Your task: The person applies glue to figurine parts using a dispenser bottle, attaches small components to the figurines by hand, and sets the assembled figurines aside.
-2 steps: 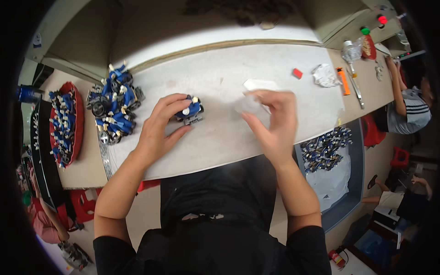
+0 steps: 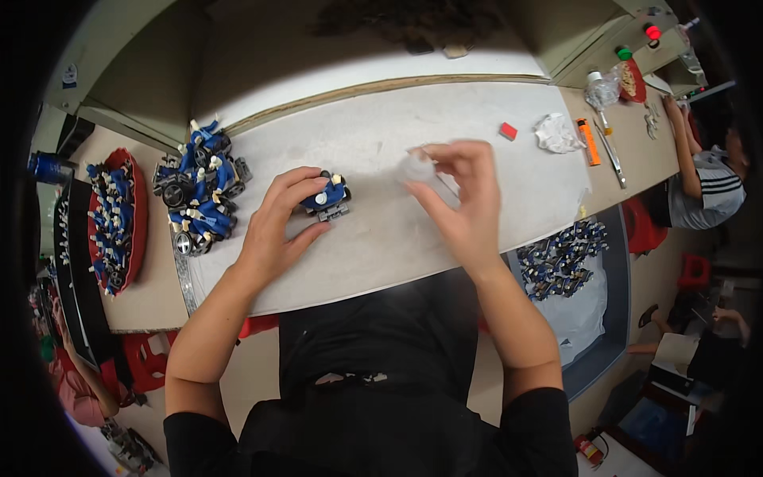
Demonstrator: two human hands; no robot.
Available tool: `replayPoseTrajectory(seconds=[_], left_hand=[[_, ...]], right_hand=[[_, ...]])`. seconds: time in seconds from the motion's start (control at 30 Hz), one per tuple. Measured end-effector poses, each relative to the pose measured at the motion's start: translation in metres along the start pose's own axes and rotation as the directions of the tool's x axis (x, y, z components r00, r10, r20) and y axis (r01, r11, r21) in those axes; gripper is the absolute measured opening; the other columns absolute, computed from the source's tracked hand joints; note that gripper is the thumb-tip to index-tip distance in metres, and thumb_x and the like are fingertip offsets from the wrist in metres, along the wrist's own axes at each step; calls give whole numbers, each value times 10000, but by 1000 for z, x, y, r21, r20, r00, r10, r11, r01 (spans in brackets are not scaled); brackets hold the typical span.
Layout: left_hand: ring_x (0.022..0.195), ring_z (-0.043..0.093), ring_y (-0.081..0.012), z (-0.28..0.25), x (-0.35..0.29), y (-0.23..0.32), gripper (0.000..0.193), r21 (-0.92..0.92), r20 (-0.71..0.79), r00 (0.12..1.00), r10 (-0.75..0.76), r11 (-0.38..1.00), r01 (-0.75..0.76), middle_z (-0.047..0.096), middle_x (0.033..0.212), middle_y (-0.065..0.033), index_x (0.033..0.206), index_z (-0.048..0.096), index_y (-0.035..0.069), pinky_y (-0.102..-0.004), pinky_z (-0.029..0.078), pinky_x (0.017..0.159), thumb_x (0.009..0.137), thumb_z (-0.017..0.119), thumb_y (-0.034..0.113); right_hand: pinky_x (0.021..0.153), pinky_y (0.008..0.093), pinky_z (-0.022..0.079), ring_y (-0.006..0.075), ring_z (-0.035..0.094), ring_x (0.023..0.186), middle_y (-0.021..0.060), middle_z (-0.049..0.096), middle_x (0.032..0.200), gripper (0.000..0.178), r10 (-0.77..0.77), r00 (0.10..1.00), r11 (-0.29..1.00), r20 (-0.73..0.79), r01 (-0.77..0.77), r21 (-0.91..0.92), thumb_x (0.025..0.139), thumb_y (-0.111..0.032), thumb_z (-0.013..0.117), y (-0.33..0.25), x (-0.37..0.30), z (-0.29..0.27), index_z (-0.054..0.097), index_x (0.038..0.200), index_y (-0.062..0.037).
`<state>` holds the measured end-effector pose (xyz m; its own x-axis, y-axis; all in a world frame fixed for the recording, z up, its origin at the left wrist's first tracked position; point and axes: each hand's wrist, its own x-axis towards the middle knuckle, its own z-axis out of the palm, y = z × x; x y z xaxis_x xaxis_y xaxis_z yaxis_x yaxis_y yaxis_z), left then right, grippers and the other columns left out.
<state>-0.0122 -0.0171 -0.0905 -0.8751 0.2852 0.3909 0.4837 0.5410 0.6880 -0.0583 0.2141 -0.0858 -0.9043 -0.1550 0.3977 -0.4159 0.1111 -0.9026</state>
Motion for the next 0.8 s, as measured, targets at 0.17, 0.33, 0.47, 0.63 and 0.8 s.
replayPoseTrajectory(seconds=[0.17, 0.33, 0.47, 0.63, 0.8], left_hand=[[1040, 510, -288, -3, 5, 5, 612, -46, 40, 997, -62, 997, 64, 463, 1174, -128, 1168, 446, 95, -323, 475, 833, 627, 716, -5], [957, 549, -283, -5, 6, 4, 558, -44, 17, 996, -83, 996, 84, 450, 1168, -92, 1159, 471, 140, -342, 502, 770, 658, 681, 9], [1029, 522, -267, -7, 7, 4, 536, -50, 82, 991, -106, 993, 110, 466, 1182, -100, 1136, 489, 115, -317, 478, 844, 654, 693, 2], [926, 559, -261, 1, 8, 1, 542, -38, 41, 998, -47, 998, 48, 473, 1142, -74, 1141, 511, 209, -340, 493, 743, 662, 662, 6], [977, 550, -260, -4, 4, 2, 501, -33, 80, 995, -52, 998, 55, 497, 1155, -79, 1125, 524, 155, -321, 502, 778, 672, 659, -10]], right_hand=[[780, 278, 440, 150, 542, 919, 61, 548, 1018, 467, 63, 982, 982, 176, -30, -185, 687, -25, 698, 10, 38, 10, 434, 1073, -33], [739, 302, 456, 207, 563, 892, 79, 591, 945, 320, 74, 995, 964, 69, -54, -259, 748, -233, 659, 23, 97, -13, 574, 993, -45], [795, 327, 430, 242, 566, 919, 127, 607, 990, 448, 100, 990, 375, 102, 57, -925, 715, -360, 655, 51, 174, -4, 587, 1047, -67], [773, 346, 441, 285, 589, 893, 146, 618, 973, 499, 105, 987, 470, 123, 60, -881, 682, -386, 671, 93, 207, -25, 586, 1059, -71], [561, 300, 472, 242, 561, 653, 94, 535, 710, 135, -133, 991, 899, -27, 109, -423, 621, -8, 568, 15, 164, -6, 534, 752, -12]])
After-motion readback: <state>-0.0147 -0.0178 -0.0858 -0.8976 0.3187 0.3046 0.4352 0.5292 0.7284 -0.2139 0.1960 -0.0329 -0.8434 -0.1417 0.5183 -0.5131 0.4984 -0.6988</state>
